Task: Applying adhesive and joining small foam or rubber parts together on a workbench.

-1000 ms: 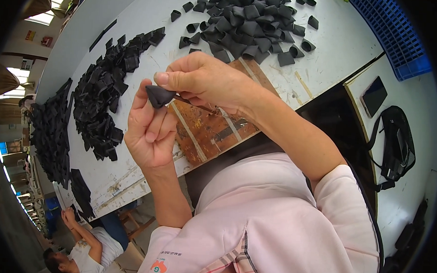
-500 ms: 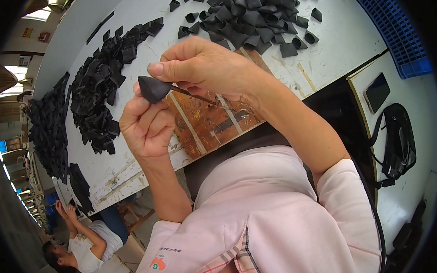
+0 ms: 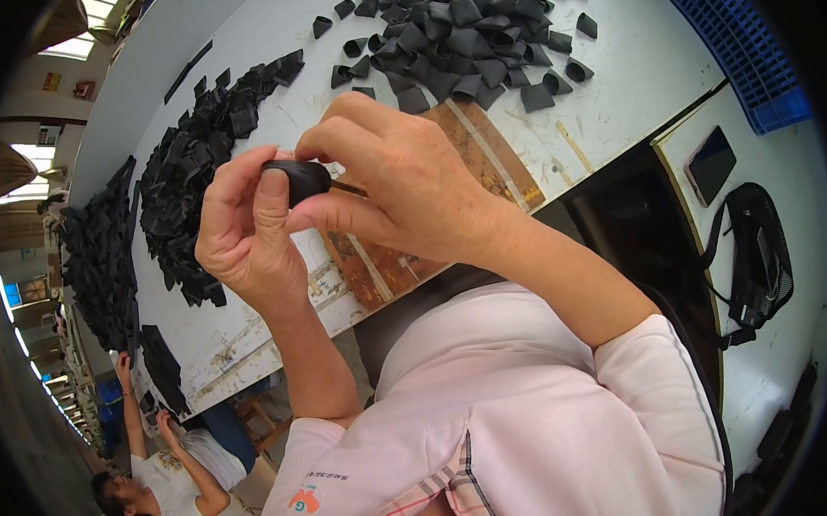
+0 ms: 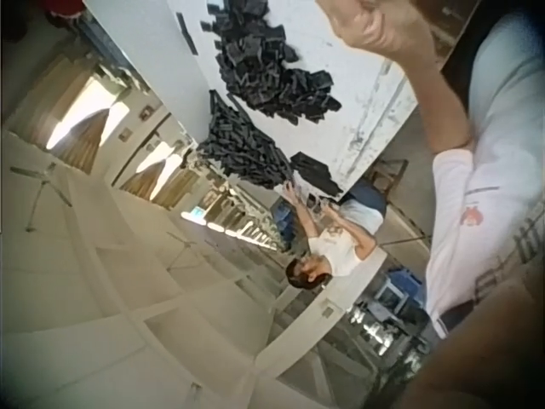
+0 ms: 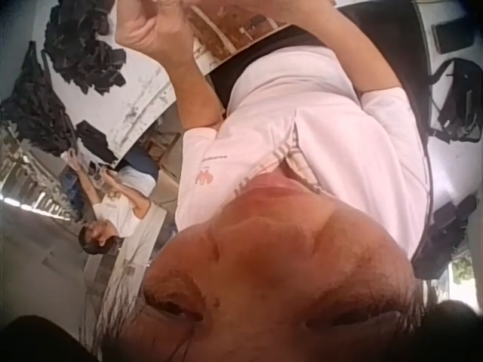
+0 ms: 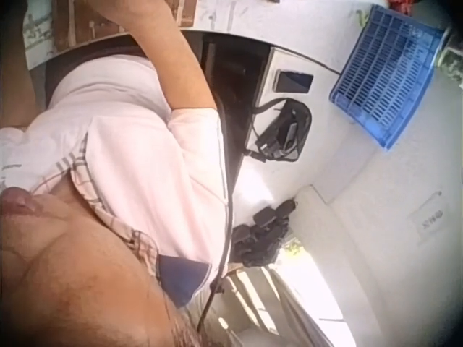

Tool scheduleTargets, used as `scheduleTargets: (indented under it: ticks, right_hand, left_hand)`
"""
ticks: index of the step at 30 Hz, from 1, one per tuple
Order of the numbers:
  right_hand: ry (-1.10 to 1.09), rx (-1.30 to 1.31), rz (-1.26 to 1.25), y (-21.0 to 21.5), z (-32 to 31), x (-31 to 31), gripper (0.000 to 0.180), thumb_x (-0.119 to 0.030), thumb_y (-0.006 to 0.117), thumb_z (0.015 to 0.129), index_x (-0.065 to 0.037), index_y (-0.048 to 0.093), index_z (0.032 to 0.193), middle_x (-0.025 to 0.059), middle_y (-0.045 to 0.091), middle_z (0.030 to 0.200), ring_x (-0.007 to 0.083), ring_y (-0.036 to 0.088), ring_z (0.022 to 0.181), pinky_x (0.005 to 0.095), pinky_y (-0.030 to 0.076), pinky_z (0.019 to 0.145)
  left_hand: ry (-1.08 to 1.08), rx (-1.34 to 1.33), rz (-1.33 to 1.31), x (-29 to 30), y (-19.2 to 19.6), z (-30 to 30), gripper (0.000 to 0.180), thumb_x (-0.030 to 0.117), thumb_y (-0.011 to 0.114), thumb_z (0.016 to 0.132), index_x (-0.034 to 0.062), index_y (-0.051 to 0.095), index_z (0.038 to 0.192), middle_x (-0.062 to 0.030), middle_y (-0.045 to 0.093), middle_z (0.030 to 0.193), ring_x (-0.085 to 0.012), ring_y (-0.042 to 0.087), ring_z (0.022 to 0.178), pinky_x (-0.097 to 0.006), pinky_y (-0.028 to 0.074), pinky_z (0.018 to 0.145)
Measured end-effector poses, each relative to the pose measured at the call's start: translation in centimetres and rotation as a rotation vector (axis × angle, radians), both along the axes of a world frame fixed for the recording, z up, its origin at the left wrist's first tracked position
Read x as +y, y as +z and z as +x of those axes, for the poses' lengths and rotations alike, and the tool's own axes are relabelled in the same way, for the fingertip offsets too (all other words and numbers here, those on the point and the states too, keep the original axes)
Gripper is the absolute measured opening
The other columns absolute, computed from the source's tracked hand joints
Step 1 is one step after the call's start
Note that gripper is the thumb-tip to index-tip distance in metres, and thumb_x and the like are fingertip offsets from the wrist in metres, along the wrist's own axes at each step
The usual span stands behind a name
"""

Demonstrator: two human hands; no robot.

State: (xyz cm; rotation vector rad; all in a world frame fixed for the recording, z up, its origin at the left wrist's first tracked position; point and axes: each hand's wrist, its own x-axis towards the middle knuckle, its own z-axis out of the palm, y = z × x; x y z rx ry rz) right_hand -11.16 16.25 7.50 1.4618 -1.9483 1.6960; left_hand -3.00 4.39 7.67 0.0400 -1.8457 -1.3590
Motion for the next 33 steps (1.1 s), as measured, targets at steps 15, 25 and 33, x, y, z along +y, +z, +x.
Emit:
scheduleTargets:
  ticks: [15, 25, 33]
  right_hand:
    - [-0.102, 0.143, -0.093, -0.5, 0.1, -1.4, 0.010, -0.004, 0.064, 0.070, -0.003, 0.058, 0.078, 0.0063, 0.054, 0.069, 0.0176, 0.052, 0.056, 0.0265, 0.040, 0.047]
    - [0.084, -0.109, 0.006, -0.1, -1.0, -0.5, 0.007, -0.002, 0.062, 0.074, 0.001, 0.059, 0.078, 0.0047, 0.054, 0.068, 0.0131, 0.049, 0.055, 0.0235, 0.038, 0.050]
    - [-0.034, 0.048, 0.054, 1.3, 0.1, -0.8, 0.004, 0.001, 0.060, 0.073, 0.001, 0.056, 0.075, 0.0064, 0.051, 0.063, 0.0151, 0.048, 0.051, 0.0243, 0.037, 0.046]
  left_hand:
    - [-0.246, 0.223, 0.906, 1.0, -0.9, 0.7, 0.012, 0.009, 0.048, 0.088, -0.0017, 0.051, 0.091, -0.0094, 0.055, 0.089, -0.0170, 0.051, 0.084, -0.031, 0.041, 0.081]
    - [-0.029, -0.026, 0.337, 1.0, 0.2, 0.3, 0.014, 0.006, 0.054, 0.084, -0.0027, 0.056, 0.094, -0.0084, 0.057, 0.091, -0.0092, 0.053, 0.079, -0.021, 0.042, 0.074]
    - [0.004, 0.000, 0.144, 0.2, -1.4, 0.0, 0.005, 0.004, 0.060, 0.078, 0.0009, 0.059, 0.082, -0.0045, 0.055, 0.072, -0.0085, 0.050, 0.061, -0.019, 0.041, 0.055]
